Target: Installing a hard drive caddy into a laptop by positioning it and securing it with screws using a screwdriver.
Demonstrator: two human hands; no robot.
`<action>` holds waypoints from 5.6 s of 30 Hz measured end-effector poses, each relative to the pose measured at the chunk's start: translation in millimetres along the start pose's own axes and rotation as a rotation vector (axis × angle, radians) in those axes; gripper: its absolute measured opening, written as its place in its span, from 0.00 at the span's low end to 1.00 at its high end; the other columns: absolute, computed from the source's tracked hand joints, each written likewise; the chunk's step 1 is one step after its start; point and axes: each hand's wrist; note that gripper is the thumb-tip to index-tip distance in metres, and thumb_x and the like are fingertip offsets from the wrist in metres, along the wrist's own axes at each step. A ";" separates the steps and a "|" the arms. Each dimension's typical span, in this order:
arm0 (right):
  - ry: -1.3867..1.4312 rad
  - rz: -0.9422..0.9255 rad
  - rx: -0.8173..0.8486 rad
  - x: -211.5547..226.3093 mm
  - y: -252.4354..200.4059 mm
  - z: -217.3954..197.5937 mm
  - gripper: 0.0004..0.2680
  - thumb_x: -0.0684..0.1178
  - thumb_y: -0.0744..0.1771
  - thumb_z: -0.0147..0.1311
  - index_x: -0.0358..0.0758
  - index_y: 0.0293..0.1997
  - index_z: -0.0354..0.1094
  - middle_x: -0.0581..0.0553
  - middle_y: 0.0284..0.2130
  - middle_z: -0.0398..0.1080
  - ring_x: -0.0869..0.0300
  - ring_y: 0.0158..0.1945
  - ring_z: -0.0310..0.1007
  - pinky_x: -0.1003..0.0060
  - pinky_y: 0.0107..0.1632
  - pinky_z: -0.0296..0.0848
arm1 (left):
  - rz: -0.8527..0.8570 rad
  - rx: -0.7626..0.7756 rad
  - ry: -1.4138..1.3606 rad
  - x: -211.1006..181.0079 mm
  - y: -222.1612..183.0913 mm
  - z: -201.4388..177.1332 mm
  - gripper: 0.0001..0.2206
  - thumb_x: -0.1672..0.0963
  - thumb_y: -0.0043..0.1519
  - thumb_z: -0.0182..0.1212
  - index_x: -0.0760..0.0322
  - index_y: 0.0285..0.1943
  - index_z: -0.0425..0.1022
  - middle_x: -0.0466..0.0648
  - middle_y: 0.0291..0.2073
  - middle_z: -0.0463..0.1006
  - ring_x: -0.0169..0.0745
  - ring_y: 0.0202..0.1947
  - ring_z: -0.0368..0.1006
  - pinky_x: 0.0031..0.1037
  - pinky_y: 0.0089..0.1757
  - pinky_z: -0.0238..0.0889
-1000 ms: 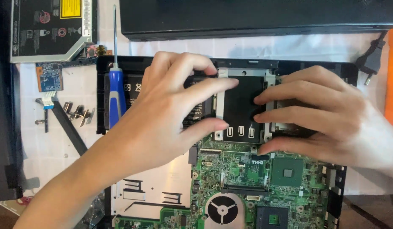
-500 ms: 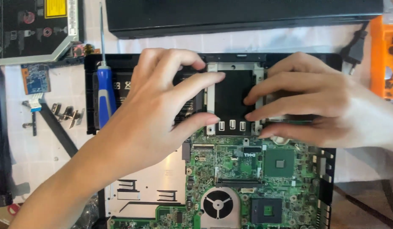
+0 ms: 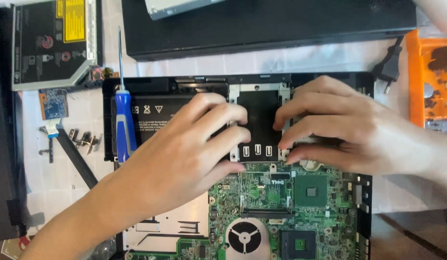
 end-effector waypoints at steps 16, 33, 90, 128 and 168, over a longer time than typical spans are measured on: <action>0.068 -0.035 0.028 -2.6 -1.2 -2.2 0.11 0.51 0.62 0.67 0.45 0.46 0.75 0.45 0.48 0.75 0.54 0.50 0.76 0.49 0.59 0.68 | 0.043 0.003 -0.128 7.6 -6.4 5.0 0.23 0.48 0.62 0.65 0.70 0.57 0.75 0.55 0.54 0.71 0.51 0.56 0.63 0.40 0.56 0.66; -0.427 -0.106 -0.095 -6.4 1.9 -12.7 0.18 0.67 0.64 0.63 0.40 0.41 0.77 0.46 0.47 0.78 0.49 0.46 0.76 0.51 0.50 0.76 | -0.069 0.086 -0.212 19.4 -10.8 -40.5 0.15 0.46 0.61 0.69 0.56 0.44 0.76 0.45 0.44 0.71 0.49 0.47 0.63 0.43 0.47 0.57; -0.683 -0.045 -0.063 12.2 -4.8 -3.5 0.33 0.86 0.62 0.54 0.39 0.47 0.77 0.48 0.46 0.77 0.53 0.44 0.77 0.50 0.49 0.79 | -0.042 0.300 -0.466 21.8 -9.0 -37.8 0.13 0.48 0.71 0.55 0.58 0.44 0.74 0.47 0.44 0.71 0.44 0.48 0.63 0.35 0.44 0.59; -0.681 -0.149 0.061 -7.3 -5.4 -9.4 0.30 0.87 0.62 0.51 0.47 0.47 0.71 0.48 0.50 0.73 0.49 0.51 0.74 0.49 0.57 0.75 | 0.099 -0.003 -0.064 19.7 3.6 -1.8 0.14 0.57 0.63 0.63 0.61 0.58 0.81 0.54 0.46 0.69 0.57 0.49 0.63 0.40 0.47 0.66; -0.599 -0.146 0.040 -0.6 -12.9 -17.0 0.22 0.72 0.64 0.62 0.42 0.47 0.73 0.44 0.51 0.74 0.48 0.51 0.75 0.48 0.57 0.76 | 0.122 -0.017 -0.141 12.6 12.5 -0.3 0.13 0.56 0.64 0.62 0.62 0.57 0.79 0.54 0.42 0.66 0.53 0.44 0.63 0.64 0.64 0.55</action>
Point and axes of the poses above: each hand's wrist, its own y-axis towards the middle knuckle, its own z-axis out of the palm, x = y × z
